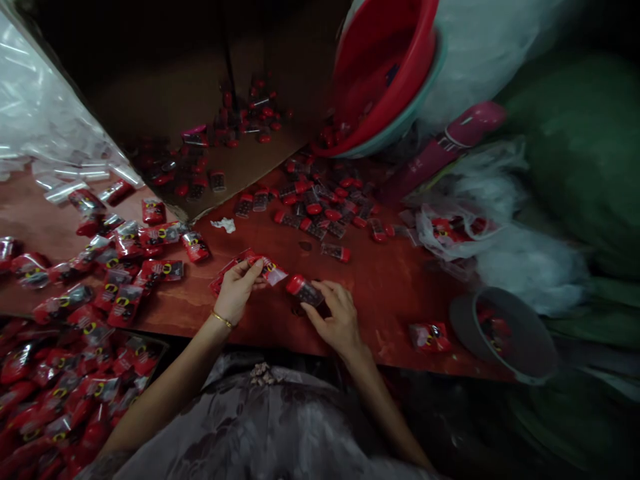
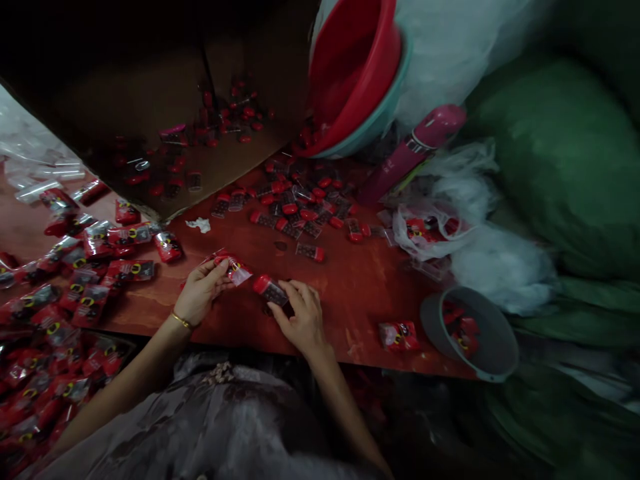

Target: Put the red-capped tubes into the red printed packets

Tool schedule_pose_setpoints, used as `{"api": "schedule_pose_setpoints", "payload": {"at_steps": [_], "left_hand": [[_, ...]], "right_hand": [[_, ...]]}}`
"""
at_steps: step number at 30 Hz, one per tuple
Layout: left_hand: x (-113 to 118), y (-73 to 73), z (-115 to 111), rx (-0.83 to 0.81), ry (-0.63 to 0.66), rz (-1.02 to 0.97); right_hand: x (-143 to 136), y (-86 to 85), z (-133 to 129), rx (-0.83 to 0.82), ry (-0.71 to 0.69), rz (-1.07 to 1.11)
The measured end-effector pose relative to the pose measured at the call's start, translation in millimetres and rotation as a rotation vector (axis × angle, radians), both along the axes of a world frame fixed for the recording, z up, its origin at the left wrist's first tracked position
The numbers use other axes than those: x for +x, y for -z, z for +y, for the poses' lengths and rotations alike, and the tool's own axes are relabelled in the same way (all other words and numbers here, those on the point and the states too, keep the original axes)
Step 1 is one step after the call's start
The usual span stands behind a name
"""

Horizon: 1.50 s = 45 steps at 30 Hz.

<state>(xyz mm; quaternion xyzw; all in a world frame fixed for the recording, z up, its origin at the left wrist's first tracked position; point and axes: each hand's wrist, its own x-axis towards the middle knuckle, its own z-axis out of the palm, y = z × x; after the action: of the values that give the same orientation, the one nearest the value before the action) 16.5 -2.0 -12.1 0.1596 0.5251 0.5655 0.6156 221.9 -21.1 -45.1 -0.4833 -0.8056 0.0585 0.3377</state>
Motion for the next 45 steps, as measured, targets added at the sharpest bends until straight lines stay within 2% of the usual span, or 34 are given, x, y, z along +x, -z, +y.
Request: {"api": "schedule_pose_setpoints", "payload": {"at_steps": [6, 12, 16, 23, 29, 35, 38, 42, 45], "left_hand": [[0, -2.3, 0, 0.021, 0.019, 0.028], [0, -7.2, -4, 0.093, 0.096, 0.058], [-1, -6.0, -7, 0.130, 0.135, 0.066], [-2, -6.0, -6, 0.190, 0.155, 0.159], [10, -1.6, -8, 0.152, 0.158, 0.048], [28, 8.9, -12, 0.083, -0.008, -0.053], [32, 8.0, -13, 0.045, -0.038, -0.116], [32, 2.6, -13, 0.039, 0.015, -0.169], [30, 0.6, -11, 0.070, 0.034, -0.182]], "right_hand": [[-2, -8.6, -3, 0.103, -0.090, -0.009], [-6, -22.4, -7, -0.013, -0.187, 0.033], [-9, -25.2, -8, -0.104, -0.229, 0.048], [-12, -18.8, -4, -0.071, -0.169, 0.057], [-19, -18.5, -3, -0.041, -0.124, 0.075], [-38, -12.8, -3, 0.091, -0.006, 0.047], [-45, -12.2, -3, 0.030, 0.019, 0.123], [-48, -15.7, -3, -0.117, -0.072, 0.243], [-53, -16.9, -2, -0.139, -0.066, 0.256]]}}
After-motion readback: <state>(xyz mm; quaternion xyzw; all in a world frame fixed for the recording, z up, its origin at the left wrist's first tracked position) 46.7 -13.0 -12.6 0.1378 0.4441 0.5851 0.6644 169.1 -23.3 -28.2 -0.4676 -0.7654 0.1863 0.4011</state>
